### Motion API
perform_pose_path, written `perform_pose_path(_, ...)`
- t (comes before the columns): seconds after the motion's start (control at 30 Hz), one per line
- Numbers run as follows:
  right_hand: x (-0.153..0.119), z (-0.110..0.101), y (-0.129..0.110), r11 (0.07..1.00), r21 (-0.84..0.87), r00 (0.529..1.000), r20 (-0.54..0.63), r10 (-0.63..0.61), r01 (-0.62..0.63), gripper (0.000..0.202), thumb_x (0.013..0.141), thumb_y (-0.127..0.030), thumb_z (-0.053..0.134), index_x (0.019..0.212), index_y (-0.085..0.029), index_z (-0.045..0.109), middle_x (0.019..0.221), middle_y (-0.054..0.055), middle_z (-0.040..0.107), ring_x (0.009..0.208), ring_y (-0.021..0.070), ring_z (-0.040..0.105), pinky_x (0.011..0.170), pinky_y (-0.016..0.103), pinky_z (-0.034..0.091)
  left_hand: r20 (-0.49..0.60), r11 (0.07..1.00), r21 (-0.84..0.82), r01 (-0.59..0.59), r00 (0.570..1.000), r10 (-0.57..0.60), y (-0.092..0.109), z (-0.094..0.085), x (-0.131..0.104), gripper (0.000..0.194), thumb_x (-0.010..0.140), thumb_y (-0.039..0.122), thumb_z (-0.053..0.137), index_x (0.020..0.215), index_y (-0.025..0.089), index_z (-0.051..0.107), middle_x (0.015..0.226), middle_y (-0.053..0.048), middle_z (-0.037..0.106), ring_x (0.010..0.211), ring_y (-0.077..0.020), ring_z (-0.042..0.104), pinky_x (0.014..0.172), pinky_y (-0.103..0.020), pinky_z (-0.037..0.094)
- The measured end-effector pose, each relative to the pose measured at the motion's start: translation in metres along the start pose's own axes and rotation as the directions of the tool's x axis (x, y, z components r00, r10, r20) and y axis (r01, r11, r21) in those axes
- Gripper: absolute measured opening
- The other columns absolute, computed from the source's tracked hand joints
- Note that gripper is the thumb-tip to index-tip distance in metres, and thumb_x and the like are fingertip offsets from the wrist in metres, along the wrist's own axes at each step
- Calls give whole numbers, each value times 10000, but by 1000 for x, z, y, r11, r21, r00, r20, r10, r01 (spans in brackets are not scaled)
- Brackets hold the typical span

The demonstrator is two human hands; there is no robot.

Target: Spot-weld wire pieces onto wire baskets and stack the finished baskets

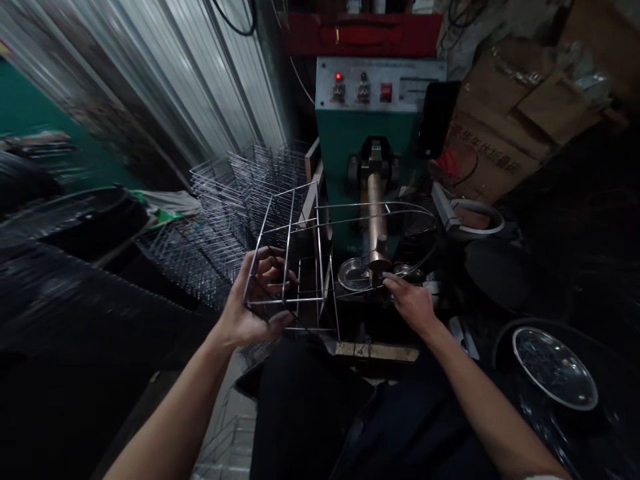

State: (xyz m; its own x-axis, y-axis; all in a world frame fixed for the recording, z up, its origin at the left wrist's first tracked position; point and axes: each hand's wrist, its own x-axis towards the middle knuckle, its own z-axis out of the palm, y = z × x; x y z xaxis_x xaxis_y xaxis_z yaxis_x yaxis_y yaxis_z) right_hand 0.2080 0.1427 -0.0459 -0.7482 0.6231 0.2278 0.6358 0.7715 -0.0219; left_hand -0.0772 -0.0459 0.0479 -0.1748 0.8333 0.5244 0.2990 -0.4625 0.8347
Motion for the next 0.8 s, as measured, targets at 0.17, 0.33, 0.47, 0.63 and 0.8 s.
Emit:
perform_pose_path(0.17,5,4,3,1000,10,1000,-9,-1,2,480,942,-79,512,1322,-321,675,1453,-4,609,954,195,749,642,265,573,-11,998,-18,52,999,-52,-4,-3,5,840,637,220,868,1369,359,480,1113,-31,553,957,-229,654,747,-360,629)
perform_pose_path(0.33,-3,-4,10,995,32,981,-174,-86,93,367,972,-108,550,1270,-262,699,1365,33,677,938,195,754,625,239,555,28,998,-61,3,1000,-2,-4,-3,2,859,652,226,875,1396,369,471,1123,-27,547,933,-202,639,701,-328,625)
perform_pose_path(0.47,-53,-21,-3,957,94,880,-426,-209,273,203,1033,-187,570,1168,-184,721,1186,97,756,912,174,757,705,218,555,42,997,-76,14,999,-11,12,-1,-12,877,658,241,873,1429,353,468,1144,-53,551,955,-222,649,695,-330,631)
perform_pose_path(0.63,-126,-15,-40,835,248,823,-445,-353,492,171,1065,-203,530,1076,-159,695,1050,104,773,857,153,747,741,221,552,-27,995,68,67,997,-65,52,-33,-63,968,595,307,949,1454,330,504,1182,-66,613,937,-215,671,740,-328,649)
perform_pose_path(0.8,-137,21,-39,859,244,891,-195,-411,450,385,1116,-319,390,971,-167,713,921,73,750,705,149,710,624,225,500,-409,910,183,371,871,-273,120,-103,-174,821,631,539,910,1370,326,622,1198,-43,694,963,-278,719,767,-410,665)
